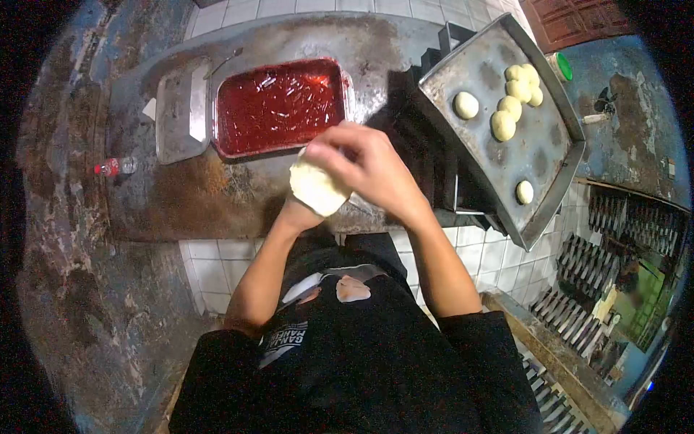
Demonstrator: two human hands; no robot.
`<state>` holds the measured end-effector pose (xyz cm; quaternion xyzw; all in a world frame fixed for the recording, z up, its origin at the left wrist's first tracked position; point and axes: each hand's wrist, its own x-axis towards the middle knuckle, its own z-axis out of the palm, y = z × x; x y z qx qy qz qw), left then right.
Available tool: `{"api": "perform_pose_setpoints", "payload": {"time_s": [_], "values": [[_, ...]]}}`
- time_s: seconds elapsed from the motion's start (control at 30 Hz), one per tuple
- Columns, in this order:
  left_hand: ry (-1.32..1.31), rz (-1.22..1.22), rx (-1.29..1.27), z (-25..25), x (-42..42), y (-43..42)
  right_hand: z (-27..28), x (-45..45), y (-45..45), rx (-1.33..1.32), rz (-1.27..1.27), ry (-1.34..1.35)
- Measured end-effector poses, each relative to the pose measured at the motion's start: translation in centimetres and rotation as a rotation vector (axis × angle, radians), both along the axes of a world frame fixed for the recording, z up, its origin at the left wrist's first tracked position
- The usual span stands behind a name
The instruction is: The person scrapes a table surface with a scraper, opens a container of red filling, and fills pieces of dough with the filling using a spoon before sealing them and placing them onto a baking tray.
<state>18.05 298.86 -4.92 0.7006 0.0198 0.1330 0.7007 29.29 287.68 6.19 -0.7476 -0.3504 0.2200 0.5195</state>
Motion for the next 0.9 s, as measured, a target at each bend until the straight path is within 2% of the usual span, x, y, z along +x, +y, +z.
{"api": "perform_pose_setpoints", "payload": {"time_s": [0.03,0.1,0.13,0.17,0.2,0.23,0.3,0.33,0.37,0.43,0.47,0.5,0.6,0.73,0.8,0.83,0.9], "values": [[-0.007,-0.027,0.111,-0.8,-1.1,0.6,-3.4,0.0,-0.3,0.006,-0.101,0.022],[-0.085,0.039,0.385,-3.0,-2.8,1.7,-11.0,-0.4,-1.4,-0.203,-0.215,0.375],[-0.072,0.043,0.384,-2.5,-3.4,2.2,-16.6,-2.0,-2.9,-0.497,-0.142,0.046],[0.128,0.086,0.376,-1.4,-3.9,2.8,-22.5,-4.1,-4.6,-0.773,-0.057,-0.294],[0.325,0.132,0.366,-0.8,-4.5,3.4,-27.9,-6.5,-6.5,-0.807,0.008,-0.368],[0.334,0.14,0.372,-0.9,-5.3,4.2,-31.1,-8.2,-7.9,-0.838,0.073,-0.445],[0.573,0.212,0.665,-1.4,-7.2,6.2,-31.8,-9.3,-9.1,-0.728,0.126,-0.448],[0.642,0.248,0.716,-2.6,-8.5,7.2,-31.2,-9.8,-8.8,-0.63,0.164,-0.451],[0.603,0.355,0.695,-4.8,-9.9,8.1,-30.8,-9.9,-8.4,-0.631,0.168,-0.44],[0.735,0.383,0.699,-7.0,-11.6,10.1,-25.6,-7.4,-5.1,-0.503,0.145,-0.207],[0.724,0.356,0.808,-6.9,-11.7,10.9,-25.0,-5.8,-3.3,-0.442,0.084,-0.253],[0.728,0.355,0.805,-6.9,-11.7,11.4,-24.5,-3.8,-1.3,-0.38,0.022,-0.297],[0.818,0.399,0.967,-5.7,-11.1,12.3,-22.1,2.3,5.3,-0.389,-0.101,-0.397],[0.768,0.399,0.936,-5.5,-10.1,13.0,-25.6,8.7,11.5,-0.399,-0.124,-0.563],[0.602,0.452,0.756,-5.8,-9.7,13.2,-26.0,10.2,13.5,-0.441,-0.12,-0.623],[0.601,0.457,0.754,-5.9,-9.6,13.3,-26.1,10.5,13.8,-0.439,-0.117,-0.626],[0.541,0.428,0.653,-5.7,-9.4,13.6,-26.5,10.6,14.4,-0.627,-0.047,-0.618]]}}
